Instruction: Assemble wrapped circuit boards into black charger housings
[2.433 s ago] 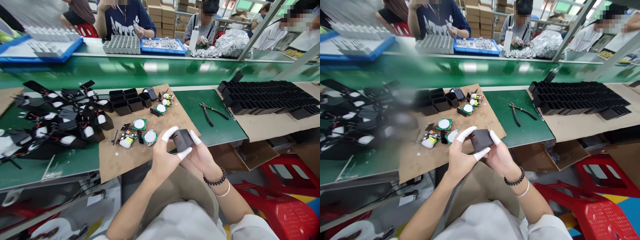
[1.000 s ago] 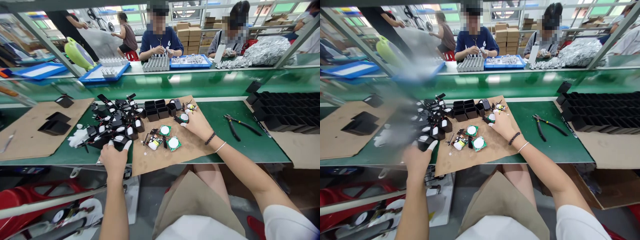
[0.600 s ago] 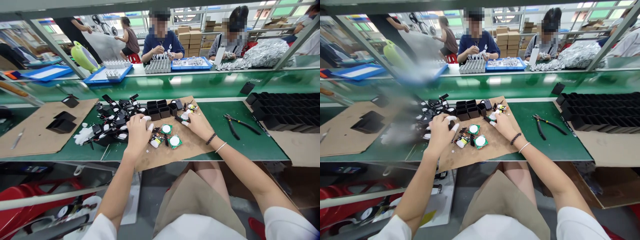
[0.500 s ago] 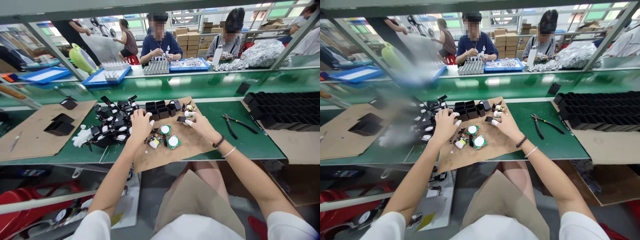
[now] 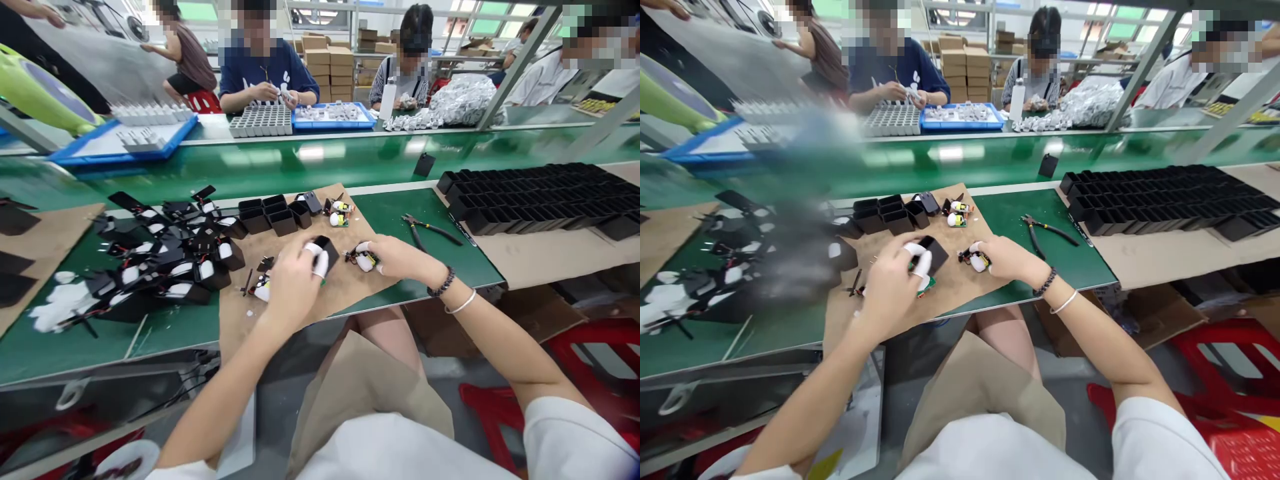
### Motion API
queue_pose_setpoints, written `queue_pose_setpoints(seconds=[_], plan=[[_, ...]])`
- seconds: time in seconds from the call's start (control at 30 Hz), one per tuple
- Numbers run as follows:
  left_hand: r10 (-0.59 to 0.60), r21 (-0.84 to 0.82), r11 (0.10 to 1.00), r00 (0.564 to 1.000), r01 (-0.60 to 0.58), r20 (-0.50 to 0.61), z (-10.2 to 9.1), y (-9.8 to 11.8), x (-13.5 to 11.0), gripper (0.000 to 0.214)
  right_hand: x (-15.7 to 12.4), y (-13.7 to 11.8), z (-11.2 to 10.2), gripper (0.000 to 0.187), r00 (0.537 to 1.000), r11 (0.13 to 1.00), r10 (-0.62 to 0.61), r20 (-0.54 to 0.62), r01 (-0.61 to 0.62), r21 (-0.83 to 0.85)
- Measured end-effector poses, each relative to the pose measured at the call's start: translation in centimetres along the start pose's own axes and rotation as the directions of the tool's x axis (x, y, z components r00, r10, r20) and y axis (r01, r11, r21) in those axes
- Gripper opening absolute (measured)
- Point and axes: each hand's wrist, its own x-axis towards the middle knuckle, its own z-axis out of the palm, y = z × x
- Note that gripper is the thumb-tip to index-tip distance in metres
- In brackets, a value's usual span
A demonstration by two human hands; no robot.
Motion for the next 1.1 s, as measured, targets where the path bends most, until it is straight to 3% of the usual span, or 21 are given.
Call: queue_pose_setpoints(seconds=[0.1,0.17,0.3,0.4,0.47,0.5,0.53,0.6,0.67,0.73,0.8,0.93,1.1], plan=[[0.027,0.027,0.999,1.000,-0.027,0.001,3.0,2.4,-1.3,0.018,0.5,-0.6,0.3,0.038,0.998,0.989,0.039,0.047,-0.031,-0.142],[-0.019,0.015,1.000,1.000,0.019,0.020,4.8,3.2,-2.2,0.015,0.7,-1.0,0.3,0.029,0.995,0.976,0.091,0.044,-0.080,-0.204],[-0.177,-0.149,0.969,0.973,0.198,0.146,5.9,3.8,-3.1,0.072,1.0,-1.4,0.0,0.028,0.993,0.978,0.115,0.039,-0.106,-0.179],[-0.251,-0.305,0.891,0.925,0.336,0.286,5.3,3.7,-3.0,0.094,1.5,-0.2,-0.1,0.021,0.993,0.994,0.113,0.021,-0.113,-0.006],[-0.288,-0.369,0.827,0.882,0.425,0.372,4.9,3.5,-2.8,0.097,1.7,1.4,0.2,0.020,0.987,0.945,0.160,-0.015,-0.149,0.291],[-0.302,-0.389,0.797,0.863,0.462,0.405,4.8,3.4,-2.7,0.097,1.7,2.2,0.6,0.023,0.981,0.858,0.191,-0.031,-0.152,0.491],[-0.313,-0.406,0.771,0.847,0.491,0.429,4.8,3.3,-2.7,0.096,1.6,3.0,1.1,0.027,0.976,0.714,0.214,-0.039,-0.129,0.688],[-0.332,-0.438,0.722,0.823,0.536,0.461,5.0,3.1,-2.8,0.092,1.1,3.9,2.5,0.036,0.970,0.324,0.240,-0.040,-0.041,0.945],[-0.349,-0.458,0.681,0.803,0.572,0.483,5.3,3.0,-2.9,0.083,0.2,3.6,4.0,0.044,0.961,0.002,0.273,-0.052,0.053,0.999],[-0.345,-0.496,0.642,0.798,0.585,0.494,5.4,3.2,-3.1,0.074,-0.8,2.2,5.2,0.054,0.939,-0.119,0.331,-0.095,0.142,0.983],[-0.317,-0.573,0.612,0.832,0.546,0.455,5.2,3.6,-3.2,0.069,-1.8,0.3,5.9,0.062,0.914,-0.084,0.367,-0.176,0.221,0.972],[-0.226,-0.672,0.641,0.927,0.372,0.298,3.4,4.9,-3.2,0.061,-3.4,-2.5,5.8,0.057,0.858,0.129,0.346,-0.380,0.358,0.925],[-0.109,-0.673,0.716,0.982,0.187,0.156,0.8,5.9,-2.9,0.060,-5.0,-3.4,5.1,0.050,0.774,0.284,0.286,-0.566,0.495,0.821]])
